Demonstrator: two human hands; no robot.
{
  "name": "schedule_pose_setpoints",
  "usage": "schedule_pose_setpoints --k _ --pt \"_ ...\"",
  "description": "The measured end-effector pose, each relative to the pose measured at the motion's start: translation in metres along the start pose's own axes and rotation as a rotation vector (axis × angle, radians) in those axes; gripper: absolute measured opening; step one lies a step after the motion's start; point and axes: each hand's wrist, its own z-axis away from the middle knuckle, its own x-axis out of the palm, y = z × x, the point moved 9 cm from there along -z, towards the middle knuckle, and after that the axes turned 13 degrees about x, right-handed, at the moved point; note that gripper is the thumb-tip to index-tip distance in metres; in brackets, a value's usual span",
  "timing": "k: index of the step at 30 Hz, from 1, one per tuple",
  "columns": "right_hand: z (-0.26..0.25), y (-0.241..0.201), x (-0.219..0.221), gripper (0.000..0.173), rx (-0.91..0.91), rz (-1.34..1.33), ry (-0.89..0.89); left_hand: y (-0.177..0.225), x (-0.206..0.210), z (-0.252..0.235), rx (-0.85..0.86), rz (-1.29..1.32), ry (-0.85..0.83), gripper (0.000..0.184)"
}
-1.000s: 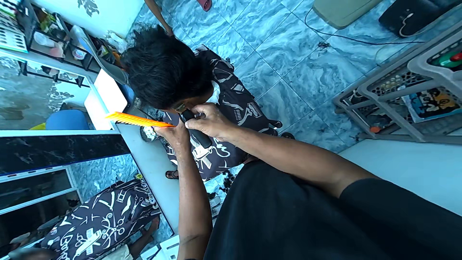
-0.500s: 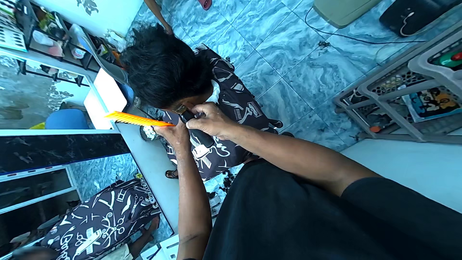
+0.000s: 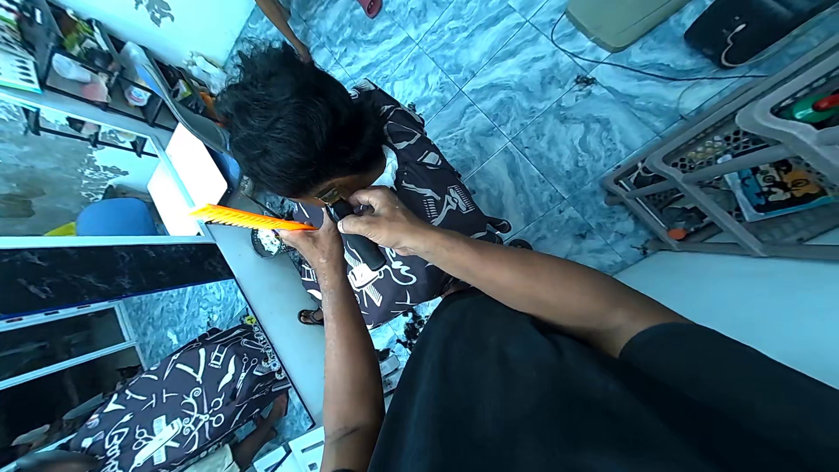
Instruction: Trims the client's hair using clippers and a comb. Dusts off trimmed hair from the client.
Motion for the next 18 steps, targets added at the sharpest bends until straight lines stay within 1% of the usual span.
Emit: schedule_pose_setpoints --k 1,3,4,5,6,7,8,9,10,11,12,13,15,16,17,18 --pt "0.003 0.000 -0.001 0.028 0.031 0.005 -0.057 0.001 -0.002 0.001 -0.003 0.000 0.002 0.084" --pt "0.022 0.001 -0.014 0.034 0.125 -0.065 -0.167 0.011 -0.011 0.011 0.011 0.027 -0.039 0.093" --pt "0.038 0.004 -0.028 0.037 0.176 -0.119 -0.201 0.024 -0.019 0.022 0.084 0.036 -0.082 0.088" --pt "0.055 0.009 -0.046 0.038 0.215 -0.153 -0.203 0.041 -0.023 0.038 0.231 0.032 -0.152 0.072" --pt "0.068 0.016 -0.068 0.040 0.251 -0.189 -0.206 0.060 -0.022 0.059 0.405 0.035 -0.255 0.050" --pt "0.076 0.027 -0.092 0.041 0.287 -0.232 -0.225 0.074 -0.012 0.084 0.527 0.039 -0.406 0.036" --pt "0.082 0.038 -0.114 0.042 0.318 -0.275 -0.216 0.091 0.004 0.110 0.668 0.043 -0.596 0.035" --pt "0.090 0.049 -0.136 0.043 0.338 -0.315 -0.179 0.106 0.026 0.134 0.817 0.027 -0.799 0.038" --pt "0.097 0.057 -0.156 0.043 0.341 -0.353 -0.124 0.118 0.047 0.149 0.932 0.035 -0.954 0.037" --pt "0.102 0.061 -0.174 0.044 0.330 -0.376 -0.065 0.129 0.062 0.151 1.007 0.044 -1.021 0.034" --pt "0.108 0.063 -0.188 0.044 0.316 -0.380 -0.004 0.139 0.072 0.143 1.052 0.047 -1.006 0.032" --pt "0.114 0.064 -0.201 0.046 0.305 -0.372 0.057 0.148 0.075 0.126 1.068 0.044 -0.936 0.031" --pt "0.126 0.063 -0.220 0.046 0.292 -0.352 0.154 0.161 0.069 0.082 1.055 0.009 -0.697 0.032" --pt "0.131 0.062 -0.227 0.043 0.274 -0.336 0.196 0.164 0.063 0.062 1.033 -0.015 -0.569 0.034" --pt "0.135 0.060 -0.232 0.040 0.250 -0.318 0.232 0.164 0.059 0.045 0.972 -0.060 -0.493 0.036" --pt "0.140 0.058 -0.235 0.038 0.224 -0.310 0.262 0.160 0.061 0.037 0.855 -0.132 -0.527 0.036"
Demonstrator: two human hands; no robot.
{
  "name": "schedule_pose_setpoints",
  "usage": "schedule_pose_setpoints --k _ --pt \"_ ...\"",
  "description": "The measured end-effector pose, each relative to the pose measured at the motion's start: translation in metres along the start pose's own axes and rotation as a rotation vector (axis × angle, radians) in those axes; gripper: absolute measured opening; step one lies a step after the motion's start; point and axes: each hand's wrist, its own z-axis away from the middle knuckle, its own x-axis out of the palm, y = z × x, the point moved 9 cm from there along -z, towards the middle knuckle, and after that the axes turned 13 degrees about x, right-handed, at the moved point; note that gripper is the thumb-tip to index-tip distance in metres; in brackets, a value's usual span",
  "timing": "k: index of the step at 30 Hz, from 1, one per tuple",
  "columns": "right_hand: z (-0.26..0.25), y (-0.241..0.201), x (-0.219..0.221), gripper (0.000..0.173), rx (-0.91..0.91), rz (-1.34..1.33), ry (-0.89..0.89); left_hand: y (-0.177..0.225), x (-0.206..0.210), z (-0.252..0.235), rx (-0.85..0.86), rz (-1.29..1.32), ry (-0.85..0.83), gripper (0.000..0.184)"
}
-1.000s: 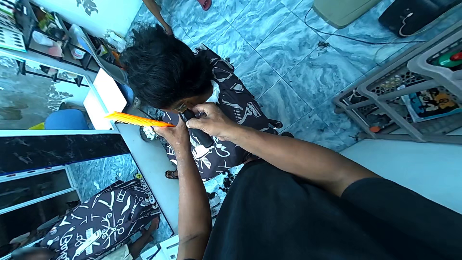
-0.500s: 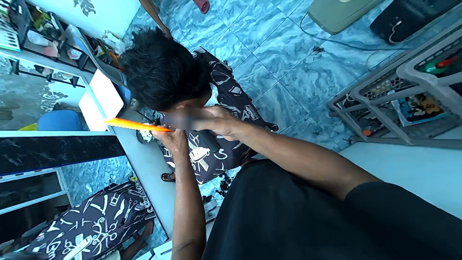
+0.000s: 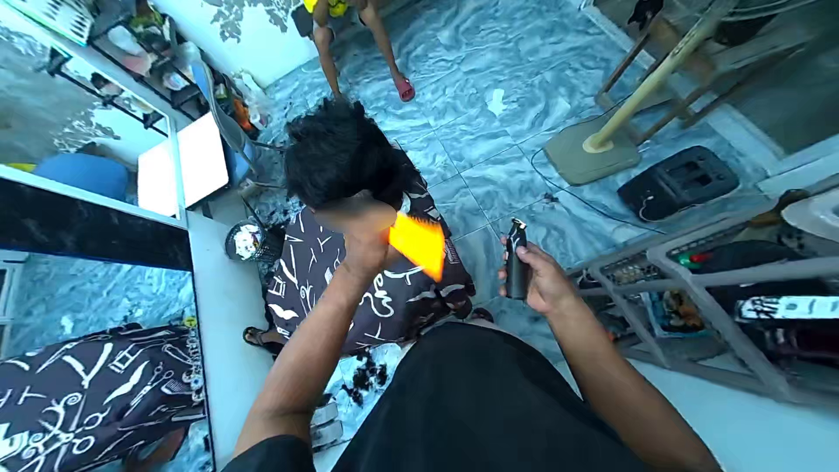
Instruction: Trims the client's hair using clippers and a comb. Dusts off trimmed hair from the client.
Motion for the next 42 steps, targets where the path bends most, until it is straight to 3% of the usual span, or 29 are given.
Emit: schedule_pose_setpoints --k 1,2,3,4,5,6,9,11,13,17,19,21,23,24,28,42 --pt "0.003 0.000 -0.004 0.036 -0.029 -0.009 0.015 -0.004 0.011 0.002 -0.162 0.046 -0.181 0.035" --pt "0.006 0.000 -0.008 0.035 -0.057 -0.030 0.018 -0.002 0.031 0.010 -0.321 0.136 -0.465 0.039" --pt "0.007 0.000 -0.012 0.035 -0.085 -0.048 0.019 0.009 0.049 0.022 -0.417 0.229 -0.722 0.047" --pt "0.008 0.002 -0.016 0.034 -0.107 -0.059 0.020 0.021 0.058 0.031 -0.430 0.251 -0.867 0.048" --pt "0.007 0.003 -0.020 0.032 -0.122 -0.064 0.028 0.028 0.055 0.029 -0.396 0.205 -0.868 0.042" --pt "0.007 0.005 -0.023 0.029 -0.128 -0.069 0.043 0.028 0.043 0.019 -0.357 0.136 -0.748 0.031" --pt "0.007 0.012 -0.024 0.025 -0.089 -0.072 0.094 -0.002 0.007 -0.004 -0.367 0.051 -0.226 0.023" --pt "0.001 0.015 -0.009 0.033 -0.057 -0.039 0.088 -0.013 0.023 0.001 -0.515 0.271 -0.302 0.044" --pt "-0.005 0.015 0.014 0.042 -0.054 0.035 0.064 0.004 0.024 0.003 -0.610 0.486 -0.394 0.050" --pt "-0.024 0.014 0.083 0.049 -0.124 0.210 -0.062 -0.034 -0.103 -0.060 -0.503 0.173 0.038 0.047" --pt "-0.032 0.014 0.122 0.054 -0.165 0.261 -0.118 -0.080 -0.126 -0.085 -0.520 -0.047 -0.048 0.056" --pt "-0.043 0.012 0.161 0.053 -0.172 0.273 -0.176 -0.110 -0.111 -0.091 -0.645 -0.089 -0.351 0.070" --pt "-0.058 0.014 0.192 0.054 -0.162 0.267 -0.230 -0.124 -0.090 -0.079 -0.763 -0.025 -0.559 0.064" --pt "-0.063 0.016 0.202 0.054 -0.161 0.260 -0.246 -0.128 -0.083 -0.072 -0.801 0.024 -0.586 0.058" --pt "-0.082 0.026 0.215 0.053 -0.136 0.300 -0.214 -0.133 -0.074 -0.060 -0.848 0.167 -0.507 0.045" --pt "-0.095 0.023 0.221 0.049 -0.131 0.243 -0.237 -0.139 -0.074 -0.056 -0.857 0.201 -0.466 0.041"
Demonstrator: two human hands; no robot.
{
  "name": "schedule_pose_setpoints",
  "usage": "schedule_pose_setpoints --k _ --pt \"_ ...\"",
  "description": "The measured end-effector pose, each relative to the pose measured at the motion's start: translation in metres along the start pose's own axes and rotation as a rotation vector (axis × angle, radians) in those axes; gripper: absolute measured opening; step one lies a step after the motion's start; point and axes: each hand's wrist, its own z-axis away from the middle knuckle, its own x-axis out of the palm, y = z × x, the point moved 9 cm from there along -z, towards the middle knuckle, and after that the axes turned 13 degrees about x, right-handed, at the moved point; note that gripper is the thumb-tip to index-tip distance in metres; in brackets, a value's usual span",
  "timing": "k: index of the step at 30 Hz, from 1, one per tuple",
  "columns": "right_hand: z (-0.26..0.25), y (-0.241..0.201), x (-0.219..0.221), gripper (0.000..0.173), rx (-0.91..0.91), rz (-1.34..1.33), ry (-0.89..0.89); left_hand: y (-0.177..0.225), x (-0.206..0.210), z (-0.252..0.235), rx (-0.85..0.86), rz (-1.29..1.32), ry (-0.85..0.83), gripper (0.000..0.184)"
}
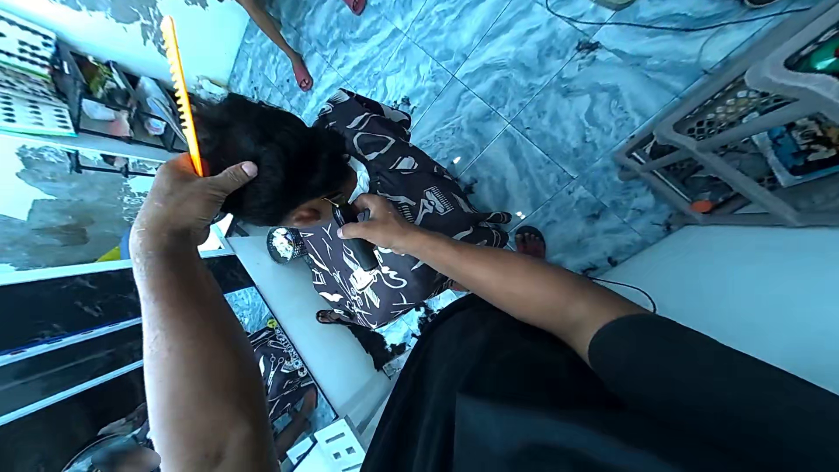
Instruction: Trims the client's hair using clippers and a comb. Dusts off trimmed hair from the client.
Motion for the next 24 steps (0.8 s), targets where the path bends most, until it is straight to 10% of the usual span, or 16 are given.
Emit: schedule_pose_setpoints --k 24 --pt "0.0054 0.0001 -0.0024 0.047 0.095 0.032 -0.042 -0.0026 -0.0031 -0.0056 0.001 -0.012 -0.010 0.043"
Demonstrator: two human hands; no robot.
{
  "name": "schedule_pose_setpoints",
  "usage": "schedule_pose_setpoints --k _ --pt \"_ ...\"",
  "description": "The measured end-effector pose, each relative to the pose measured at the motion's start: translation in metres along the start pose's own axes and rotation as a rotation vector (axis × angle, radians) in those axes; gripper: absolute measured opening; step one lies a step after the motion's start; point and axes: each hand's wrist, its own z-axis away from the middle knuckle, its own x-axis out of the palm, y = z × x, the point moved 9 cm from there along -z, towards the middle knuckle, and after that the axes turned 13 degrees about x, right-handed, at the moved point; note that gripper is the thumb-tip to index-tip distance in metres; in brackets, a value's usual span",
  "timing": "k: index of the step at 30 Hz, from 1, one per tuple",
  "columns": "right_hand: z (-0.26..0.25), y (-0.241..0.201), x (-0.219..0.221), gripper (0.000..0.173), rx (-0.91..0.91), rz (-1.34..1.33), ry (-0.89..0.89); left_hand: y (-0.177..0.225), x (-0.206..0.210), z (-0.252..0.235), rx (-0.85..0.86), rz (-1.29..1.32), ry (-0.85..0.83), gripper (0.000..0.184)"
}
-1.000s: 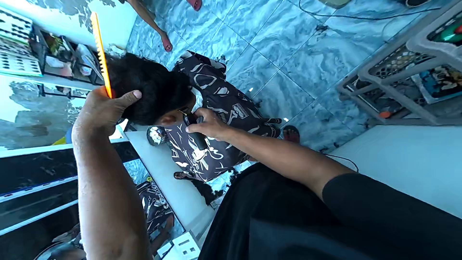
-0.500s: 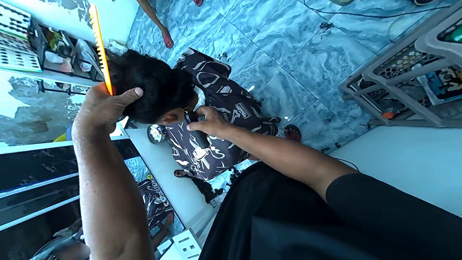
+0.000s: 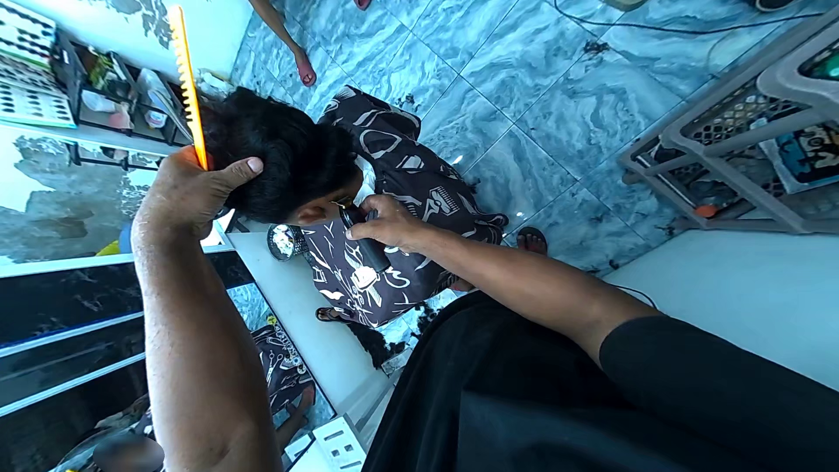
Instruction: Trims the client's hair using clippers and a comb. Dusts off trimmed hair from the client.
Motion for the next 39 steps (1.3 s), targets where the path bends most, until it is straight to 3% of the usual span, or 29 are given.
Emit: schedule_pose_setpoints --k 5,10,24,31,39 --pt "0.002 0.008 -0.012 0.048 0.000 -0.089 0.051 0.001 0.000 -0.001 0.009 0.005 -0.001 0.041" --pt "-0.001 0.003 -0.018 0.049 -0.030 -0.002 0.131 0.002 0.001 -0.002 0.028 0.008 -0.019 0.041" --pt "-0.008 0.002 -0.016 0.049 0.010 0.000 0.134 0.004 0.001 -0.004 0.018 -0.008 -0.017 0.041" --pt "0.004 0.004 -0.010 0.042 0.075 0.050 0.018 0.000 -0.001 -0.006 0.024 -0.006 -0.020 0.040" --pt "0.004 0.001 -0.008 0.047 0.017 0.031 0.077 0.005 0.001 -0.004 0.024 -0.008 -0.030 0.041"
